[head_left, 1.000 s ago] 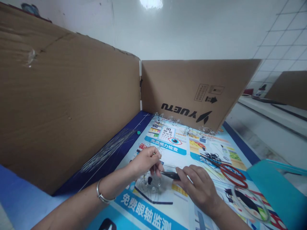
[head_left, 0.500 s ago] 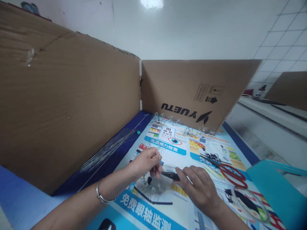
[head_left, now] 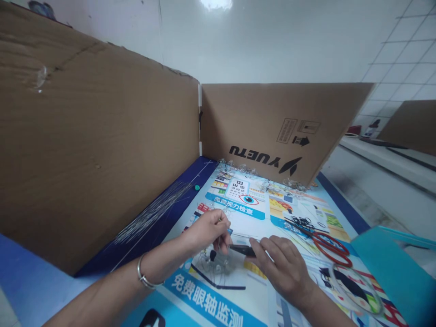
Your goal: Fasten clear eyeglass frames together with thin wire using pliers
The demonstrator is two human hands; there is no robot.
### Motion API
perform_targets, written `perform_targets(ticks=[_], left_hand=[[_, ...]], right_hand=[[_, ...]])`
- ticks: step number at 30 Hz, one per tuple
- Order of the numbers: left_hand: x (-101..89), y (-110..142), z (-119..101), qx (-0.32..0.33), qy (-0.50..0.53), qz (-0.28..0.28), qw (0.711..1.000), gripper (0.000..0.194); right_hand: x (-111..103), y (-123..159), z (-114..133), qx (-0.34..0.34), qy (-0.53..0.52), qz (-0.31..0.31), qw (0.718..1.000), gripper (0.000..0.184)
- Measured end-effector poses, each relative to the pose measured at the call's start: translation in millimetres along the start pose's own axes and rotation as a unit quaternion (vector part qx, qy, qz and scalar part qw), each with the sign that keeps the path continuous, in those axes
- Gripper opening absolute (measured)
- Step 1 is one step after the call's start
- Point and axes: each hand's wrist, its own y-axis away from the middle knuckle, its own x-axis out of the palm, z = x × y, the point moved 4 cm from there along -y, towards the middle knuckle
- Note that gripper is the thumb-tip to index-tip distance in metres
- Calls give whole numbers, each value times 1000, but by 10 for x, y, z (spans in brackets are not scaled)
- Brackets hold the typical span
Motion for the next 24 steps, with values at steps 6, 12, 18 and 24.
perform_targets(ticks=[6,12,18,24], left_hand=[[-9,12,-1,14,-9,-12,1000,20],[-15,2,3,47,-31,-11,998,19],[-23,-4,4,72,-83,-5,994,15],[-19,49,-77,120,-174,1,977,15]], right_hand=[[31,10,-1,5,-14,11,1000,29],[72,32,-9,11,-39,16,999,30],[68,-3,-9,19,-68,38,997,26],[49,-78,0,47,-97,58,993,18]])
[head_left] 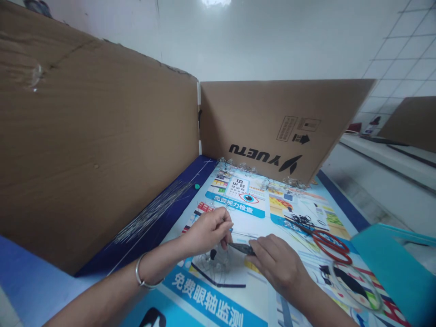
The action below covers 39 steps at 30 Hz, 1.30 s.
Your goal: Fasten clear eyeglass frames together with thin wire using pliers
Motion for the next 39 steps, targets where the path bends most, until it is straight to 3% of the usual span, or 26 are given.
perform_targets(ticks=[7,16,24,29,35,39], left_hand=[[-29,38,-87,32,-63,9,997,11],[-34,58,-130,50,-68,28,996,11],[-66,15,-91,13,27,46,998,14],[-152,0,-97,42,-33,23,998,15],[-169,15,-140,-9,-63,11,998,19],[-169,17,-129,-48,-92,-15,994,17]], right_hand=[[-14,-26,-7,44,-63,8,997,15],[-13,-38,-18,85,-155,40,983,16],[-16,-21,-37,84,-139,-1,987,14],[-4,-21,-28,83,-127,7,988,14],[-5,-2,-55,84,-115,8,990,14],[-66,-2,-85,80,-100,-35,991,17]])
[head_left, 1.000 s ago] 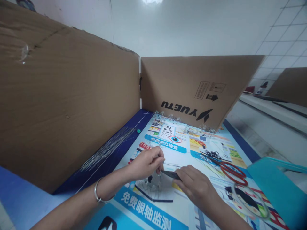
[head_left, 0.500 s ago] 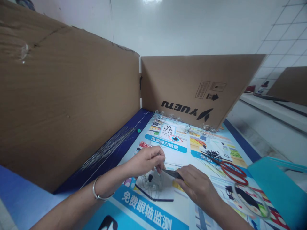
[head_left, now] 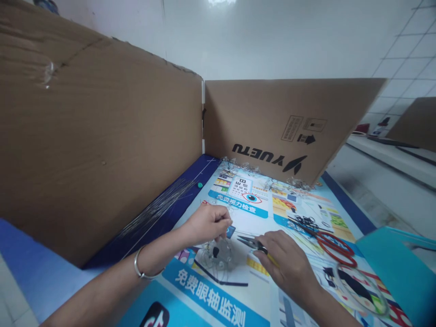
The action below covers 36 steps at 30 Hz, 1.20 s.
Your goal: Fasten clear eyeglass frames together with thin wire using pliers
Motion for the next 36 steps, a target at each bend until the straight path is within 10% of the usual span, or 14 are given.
perform_targets(ticks=[11,36], left_hand=[[118,38,5,-49,23,30,998,14],[264,16,171,-44,48,39,997,14]], right_hand=[[-127,12,315,-141,163,-13,976,26],[-95,31,351,-163,201,-1,966,24]])
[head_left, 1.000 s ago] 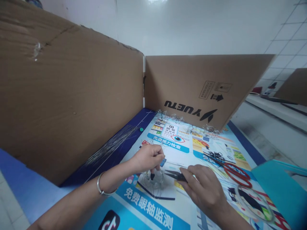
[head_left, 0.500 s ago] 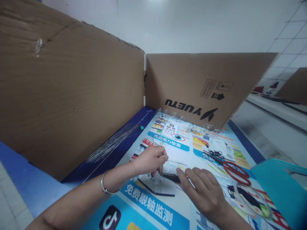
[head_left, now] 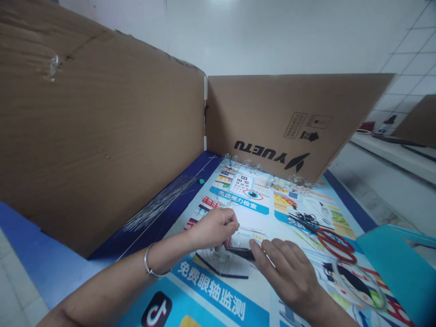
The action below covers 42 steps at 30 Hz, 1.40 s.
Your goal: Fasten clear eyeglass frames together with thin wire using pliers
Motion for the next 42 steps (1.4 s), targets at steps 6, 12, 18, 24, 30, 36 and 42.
perform_targets(ticks=[6,12,18,24,30,36,42], left_hand=[[-5,4,-4,-7,-3,4,1000,13],[-1,5,-2,-7,-6,6,1000,13],[6,9,-15,-6,-11,6,1000,13],[-3,23,-36,-2,-32,-8,999,15],[-46,67,-145,55,-114,-41,991,17],[-89,97,-221,119,-178,-70,974,15],[-100,120,-249,157,-203,-74,964,17]], right_hand=[[6,5,5,-8,7,16,1000,25],[15,-1,5,-8,-8,17,1000,26],[20,-1,10,-6,-20,14,1000,27],[66,25,12,11,-37,30,999,26],[72,-20,27,53,-63,37,996,23],[66,-75,44,98,-107,35,989,18],[72,-91,58,155,-143,21,977,17]])
